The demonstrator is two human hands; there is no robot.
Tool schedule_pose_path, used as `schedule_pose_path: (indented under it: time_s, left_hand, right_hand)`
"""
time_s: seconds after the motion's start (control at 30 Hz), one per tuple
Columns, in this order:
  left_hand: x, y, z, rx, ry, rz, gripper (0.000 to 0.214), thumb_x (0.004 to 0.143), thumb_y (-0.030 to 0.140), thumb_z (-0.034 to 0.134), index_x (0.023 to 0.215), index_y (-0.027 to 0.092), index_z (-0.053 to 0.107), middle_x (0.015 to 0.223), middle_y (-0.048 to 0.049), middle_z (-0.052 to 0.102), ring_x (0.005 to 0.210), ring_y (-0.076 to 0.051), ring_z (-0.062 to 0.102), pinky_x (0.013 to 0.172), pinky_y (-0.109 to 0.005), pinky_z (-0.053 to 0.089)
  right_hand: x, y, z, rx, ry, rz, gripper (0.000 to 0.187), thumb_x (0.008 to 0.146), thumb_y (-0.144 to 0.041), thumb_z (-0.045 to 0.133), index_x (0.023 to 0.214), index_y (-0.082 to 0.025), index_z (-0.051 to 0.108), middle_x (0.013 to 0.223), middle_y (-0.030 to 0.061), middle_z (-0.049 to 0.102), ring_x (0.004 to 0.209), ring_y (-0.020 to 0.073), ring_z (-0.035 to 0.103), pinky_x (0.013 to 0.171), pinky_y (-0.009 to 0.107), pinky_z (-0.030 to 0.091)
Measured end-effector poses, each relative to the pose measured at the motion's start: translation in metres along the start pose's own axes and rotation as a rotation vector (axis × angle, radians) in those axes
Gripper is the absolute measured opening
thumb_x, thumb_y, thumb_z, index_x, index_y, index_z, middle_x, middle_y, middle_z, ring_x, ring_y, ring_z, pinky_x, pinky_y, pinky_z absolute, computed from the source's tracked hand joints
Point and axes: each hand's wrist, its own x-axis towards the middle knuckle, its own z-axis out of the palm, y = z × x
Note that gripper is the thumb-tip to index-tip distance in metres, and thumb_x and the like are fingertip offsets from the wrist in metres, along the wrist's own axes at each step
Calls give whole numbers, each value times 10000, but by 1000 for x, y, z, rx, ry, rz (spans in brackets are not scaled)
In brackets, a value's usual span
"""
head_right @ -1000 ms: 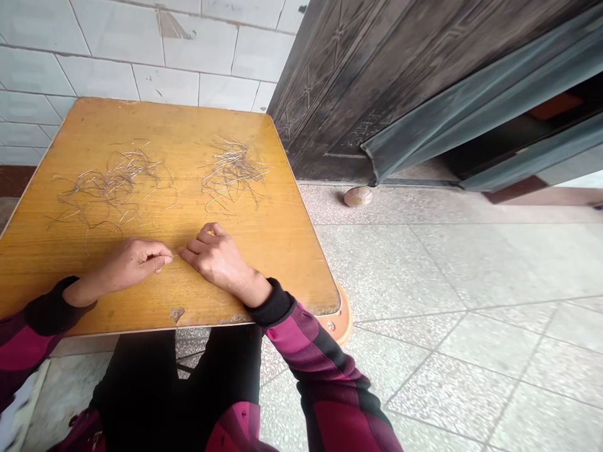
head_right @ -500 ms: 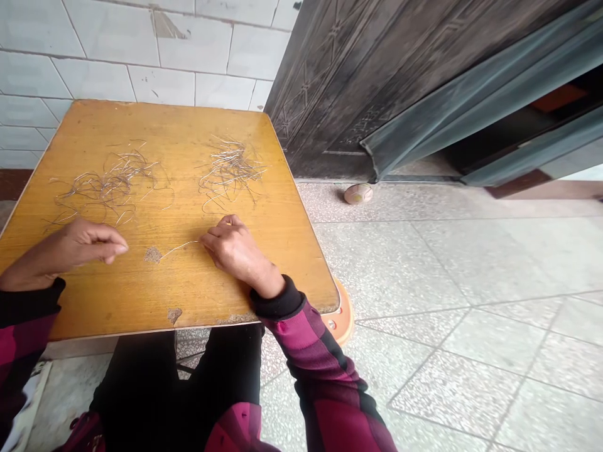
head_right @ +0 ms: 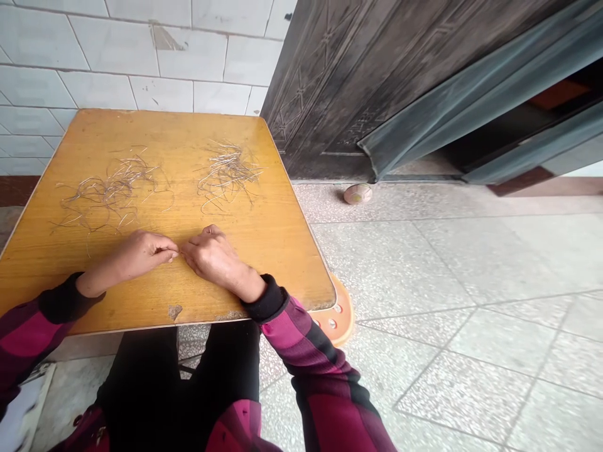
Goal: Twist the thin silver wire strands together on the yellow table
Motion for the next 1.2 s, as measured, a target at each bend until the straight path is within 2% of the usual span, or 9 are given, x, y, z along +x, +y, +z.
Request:
schedule_pose_path:
  time_s: [0.17,0.37,0.47,0.6,0.7,0.87,0.93,1.07,1.2]
  left_hand:
    - [3,-4,2,263,32,120,203,882,168,525,763,177,689,746,-49,705,720,-189,633,639,-289,423]
    - [4,-13,1,332,146,160,219,894,154,488,730,162,634,715,-48,660,700,-188,585,632,-303,399]
    - [3,-16,2,367,200,174,237,896,156,472,713,165,623,683,-44,640,670,-184,564,615,-307,381]
    - [1,-14,4,343,221,196,246,893,144,455,709,167,617,678,-42,636,660,-176,555,614,-304,379]
    - [-1,-11,6,326,215,200,251,886,126,444,705,168,612,676,-42,634,650,-170,551,604,-296,372]
    - [-3,-8,4,318,197,174,245,873,114,448,686,162,598,662,-49,623,645,-176,548,592,-296,351]
    - [-3,-9,2,309,203,149,252,874,116,441,677,162,592,653,-47,617,637,-175,542,589,-294,345]
    - [-3,-11,0,253,208,116,260,883,137,430,680,160,592,639,-37,610,626,-167,535,598,-287,353]
    - [-2,-12,3,189,194,102,242,878,144,436,713,164,612,684,-41,638,667,-169,564,630,-280,382]
  right_hand:
    - [-4,3,-3,-63,-33,70,233,965,-227,452,909,-182,674,789,21,667,676,140,504,783,323,328]
    - [-8,4,-14,-126,-62,107,206,970,-199,466,950,-175,669,862,36,694,791,161,549,829,322,350]
    - [-9,4,-18,-134,-65,141,221,976,-215,466,910,-174,673,846,52,691,828,175,556,822,329,358]
    - [-8,1,-16,-146,-74,143,231,971,-269,479,853,-183,658,821,49,680,815,181,550,813,334,368]
    - [-7,-2,-11,-183,-83,127,242,982,-244,450,864,-197,656,788,39,678,761,180,539,793,332,367]
    - [-9,-5,-10,-252,-116,174,199,973,-184,469,959,-200,667,771,25,682,649,162,517,640,316,325]
    - [-9,-5,-11,-298,-106,141,201,969,-190,473,912,-184,666,772,32,676,683,172,523,666,322,329]
    - [-8,-3,-12,-365,-30,46,294,976,-162,424,789,-170,651,733,45,650,756,189,516,835,357,330]
    - [-13,0,-11,-277,-9,84,256,961,-140,436,884,-177,678,735,33,668,705,173,521,744,330,329]
